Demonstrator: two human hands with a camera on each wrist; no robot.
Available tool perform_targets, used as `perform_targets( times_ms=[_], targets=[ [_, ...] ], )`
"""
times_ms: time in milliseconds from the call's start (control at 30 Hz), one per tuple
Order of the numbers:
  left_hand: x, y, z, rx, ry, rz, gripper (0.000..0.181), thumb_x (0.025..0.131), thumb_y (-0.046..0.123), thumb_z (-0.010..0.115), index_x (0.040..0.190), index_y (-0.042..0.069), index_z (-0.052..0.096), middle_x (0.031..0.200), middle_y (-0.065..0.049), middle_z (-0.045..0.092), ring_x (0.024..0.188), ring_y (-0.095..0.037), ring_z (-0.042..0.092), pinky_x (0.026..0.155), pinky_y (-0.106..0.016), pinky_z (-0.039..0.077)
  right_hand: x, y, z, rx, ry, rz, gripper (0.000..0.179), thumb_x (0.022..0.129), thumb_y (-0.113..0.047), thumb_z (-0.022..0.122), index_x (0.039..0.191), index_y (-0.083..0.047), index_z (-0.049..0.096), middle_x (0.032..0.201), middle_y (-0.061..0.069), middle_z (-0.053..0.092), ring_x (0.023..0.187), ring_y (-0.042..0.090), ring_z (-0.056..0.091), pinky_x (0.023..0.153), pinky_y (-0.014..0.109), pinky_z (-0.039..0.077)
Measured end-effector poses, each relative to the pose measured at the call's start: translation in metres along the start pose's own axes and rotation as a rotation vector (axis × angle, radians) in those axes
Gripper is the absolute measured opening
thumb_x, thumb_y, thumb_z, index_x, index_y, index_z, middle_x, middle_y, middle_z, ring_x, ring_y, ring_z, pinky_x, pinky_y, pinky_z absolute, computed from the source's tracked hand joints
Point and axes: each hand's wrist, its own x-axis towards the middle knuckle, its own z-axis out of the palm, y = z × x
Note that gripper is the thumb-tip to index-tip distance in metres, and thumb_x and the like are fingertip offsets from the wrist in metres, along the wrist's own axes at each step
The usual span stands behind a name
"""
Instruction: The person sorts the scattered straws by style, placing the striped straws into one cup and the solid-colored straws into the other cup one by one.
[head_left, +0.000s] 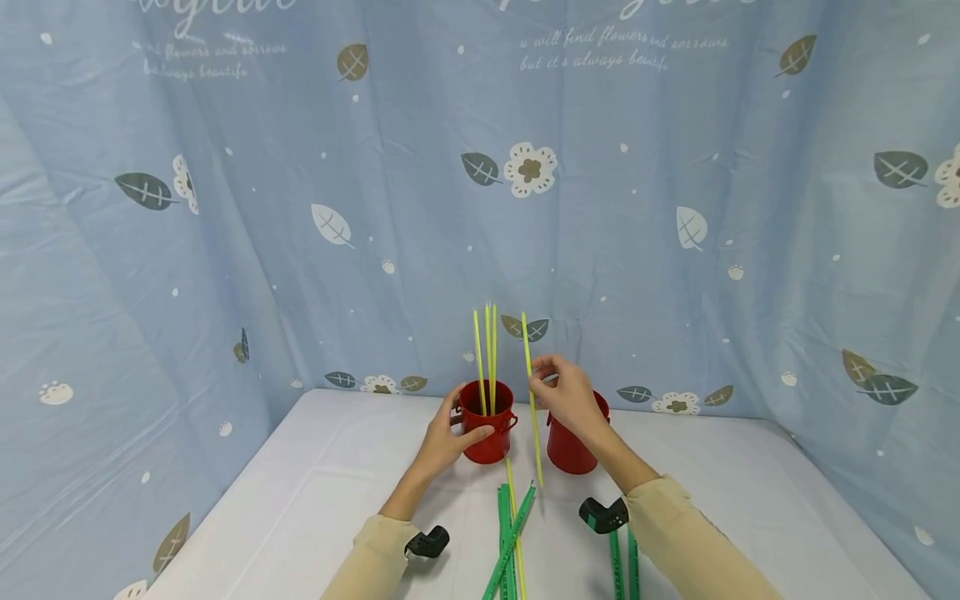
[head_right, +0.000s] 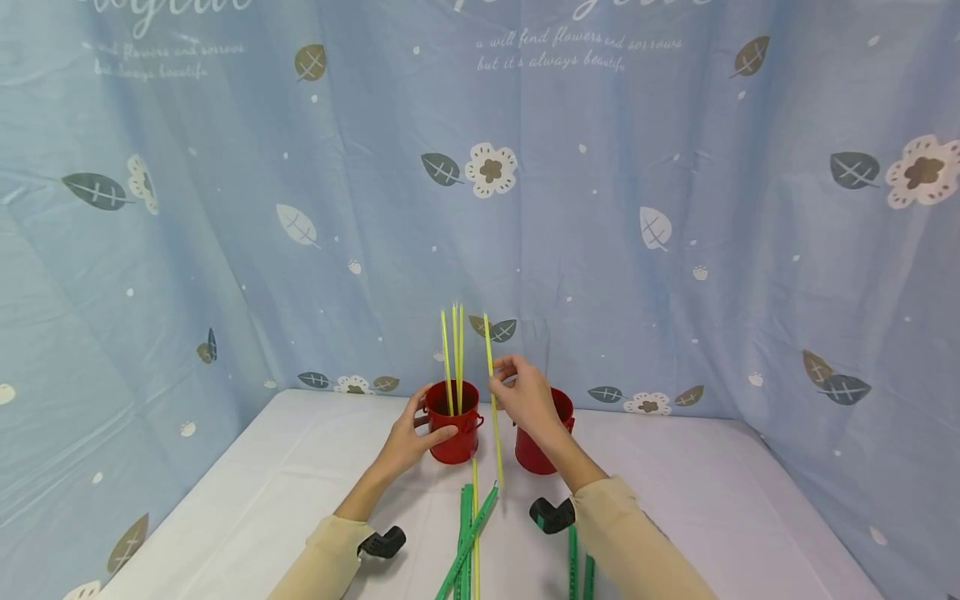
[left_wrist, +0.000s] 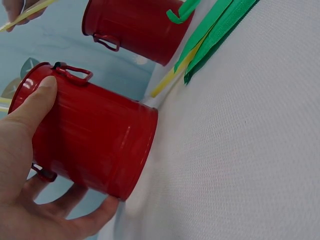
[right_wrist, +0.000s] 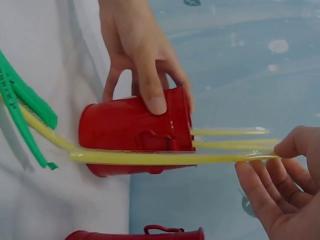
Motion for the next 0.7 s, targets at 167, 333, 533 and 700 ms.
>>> perform_targets(
  times_ms=[167, 333, 533, 700],
  targets=[
    [0.000, 0.001, 0.000, 0.004, -0.002, -0.005, 0.090, 0.085, 0.030, 0.078, 0.155, 0.014, 0.025, 0.146, -0.012, 0.046, 0.127, -0.037, 0.052, 0.101, -0.052, 0.050, 0.007, -0.007, 0.001, 0.008, 0.026, -0.017, 0.023, 0.094, -0.014, 0.061, 0.115, -0.005, 0.061, 0.100, 0.014, 0.064, 0.079, 0.031, 0.068, 0.068, 0.043, 0.062],
    [-0.001, 0.002, 0.000, 0.010, 0.000, -0.006, 0.090, 0.085, 0.031, 0.078, 0.155, 0.013, 0.025, 0.145, -0.012, 0.047, 0.127, -0.037, 0.052, 0.102, -0.052, 0.049, 0.016, -0.012, 0.003, 0.011, 0.048, -0.020, 0.023, 0.094, -0.015, 0.060, 0.115, -0.007, 0.062, 0.100, 0.013, 0.064, 0.081, 0.029, 0.070, 0.064, 0.034, 0.062],
    [0.000, 0.002, 0.000, 0.001, 0.005, 0.003, 0.089, 0.084, 0.029, 0.078, 0.155, 0.014, 0.026, 0.145, -0.012, 0.047, 0.127, -0.037, 0.051, 0.102, -0.053, 0.049, 0.029, -0.017, 0.005, 0.032, 0.058, -0.029, 0.023, 0.096, -0.017, 0.058, 0.117, -0.008, 0.060, 0.102, 0.013, 0.063, 0.084, 0.030, 0.068, 0.066, 0.031, 0.061],
    [0.001, 0.001, 0.001, -0.017, 0.011, 0.011, 0.087, 0.085, 0.022, 0.078, 0.155, 0.014, 0.027, 0.145, -0.015, 0.046, 0.127, -0.039, 0.051, 0.101, -0.057, 0.048, 0.040, -0.020, 0.007, 0.051, 0.068, -0.049, 0.024, 0.097, -0.017, 0.058, 0.119, -0.008, 0.059, 0.104, 0.012, 0.062, 0.084, 0.026, 0.067, 0.068, 0.031, 0.061]
  ],
)
